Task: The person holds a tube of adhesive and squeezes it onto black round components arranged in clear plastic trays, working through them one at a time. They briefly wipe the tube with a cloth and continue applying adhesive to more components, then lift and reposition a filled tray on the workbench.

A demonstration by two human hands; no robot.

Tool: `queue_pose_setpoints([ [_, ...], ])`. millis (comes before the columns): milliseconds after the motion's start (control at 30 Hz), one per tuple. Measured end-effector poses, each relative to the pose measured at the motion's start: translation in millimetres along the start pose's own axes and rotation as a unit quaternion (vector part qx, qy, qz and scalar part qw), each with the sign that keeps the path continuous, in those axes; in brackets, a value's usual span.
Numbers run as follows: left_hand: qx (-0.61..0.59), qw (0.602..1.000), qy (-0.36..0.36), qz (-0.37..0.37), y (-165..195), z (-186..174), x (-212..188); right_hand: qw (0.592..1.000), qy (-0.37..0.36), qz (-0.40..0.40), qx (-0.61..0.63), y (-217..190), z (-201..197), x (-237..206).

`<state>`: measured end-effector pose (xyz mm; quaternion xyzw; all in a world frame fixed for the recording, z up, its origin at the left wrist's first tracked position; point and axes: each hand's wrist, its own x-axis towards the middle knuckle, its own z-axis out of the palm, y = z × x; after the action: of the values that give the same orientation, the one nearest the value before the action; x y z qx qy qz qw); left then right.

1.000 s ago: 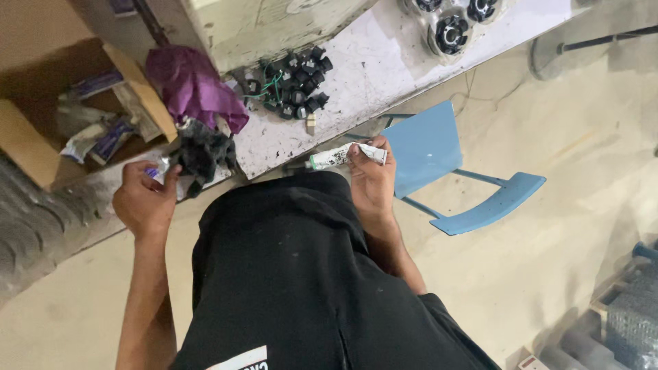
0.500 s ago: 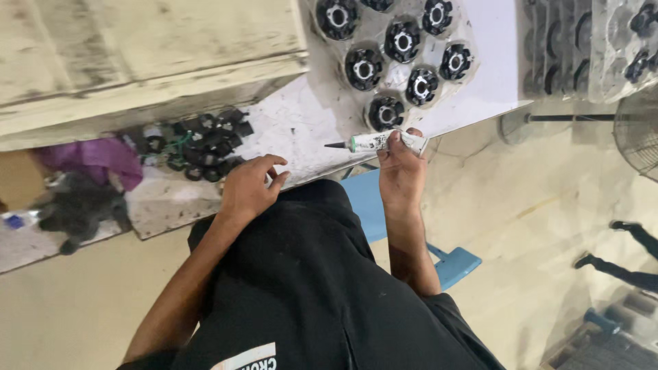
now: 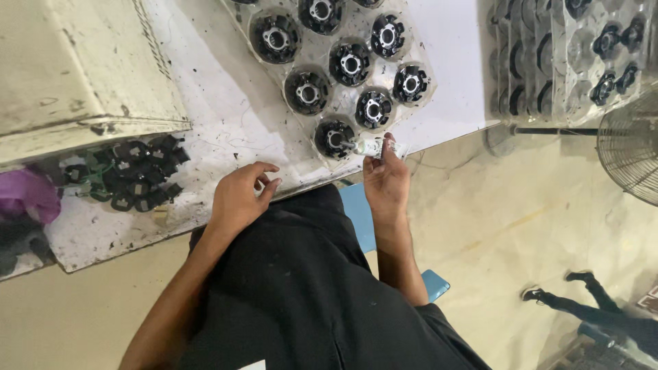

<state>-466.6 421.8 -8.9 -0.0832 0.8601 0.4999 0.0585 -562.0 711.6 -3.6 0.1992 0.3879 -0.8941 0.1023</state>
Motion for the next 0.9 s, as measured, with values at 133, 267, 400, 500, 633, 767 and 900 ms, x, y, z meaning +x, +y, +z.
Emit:
queue_pose_setpoints([
  [133, -0.041, 0.999, 0.024, -0.007, 2, 18, 12, 0.998, 0.054, -0.001, 0.035, -27, -34, 25],
  [267, -0.087, 0.991, 0.086, -0.058, 3, 40, 46, 0.999, -0.011, -0.036, 0.011, -86, -69, 93],
  [400, -0.099, 0.968, 0.214, -0.083, 0, 74, 86, 0.990, 0.059, -0.097, -0.084, -142, -97, 193],
  [500, -0.122, 0.944, 0.292, -0.093, -5, 102, 107, 0.992, 0.023, -0.048, -0.114, -166, -116, 269],
  [633, -0.185, 0.906, 0.365, -0.109, -11, 128, 110, 0.987, -0.006, 0.029, -0.155, -162, -138, 337],
  [767, -0.165, 0.905, 0.380, -0.102, -17, 138, 104, 0.989, -0.050, 0.111, -0.085, -131, -144, 359],
  [900, -0.147, 0.902, 0.405, -0.039, -22, 139, 106, 0.978, -0.102, 0.124, -0.130, -114, -129, 329],
])
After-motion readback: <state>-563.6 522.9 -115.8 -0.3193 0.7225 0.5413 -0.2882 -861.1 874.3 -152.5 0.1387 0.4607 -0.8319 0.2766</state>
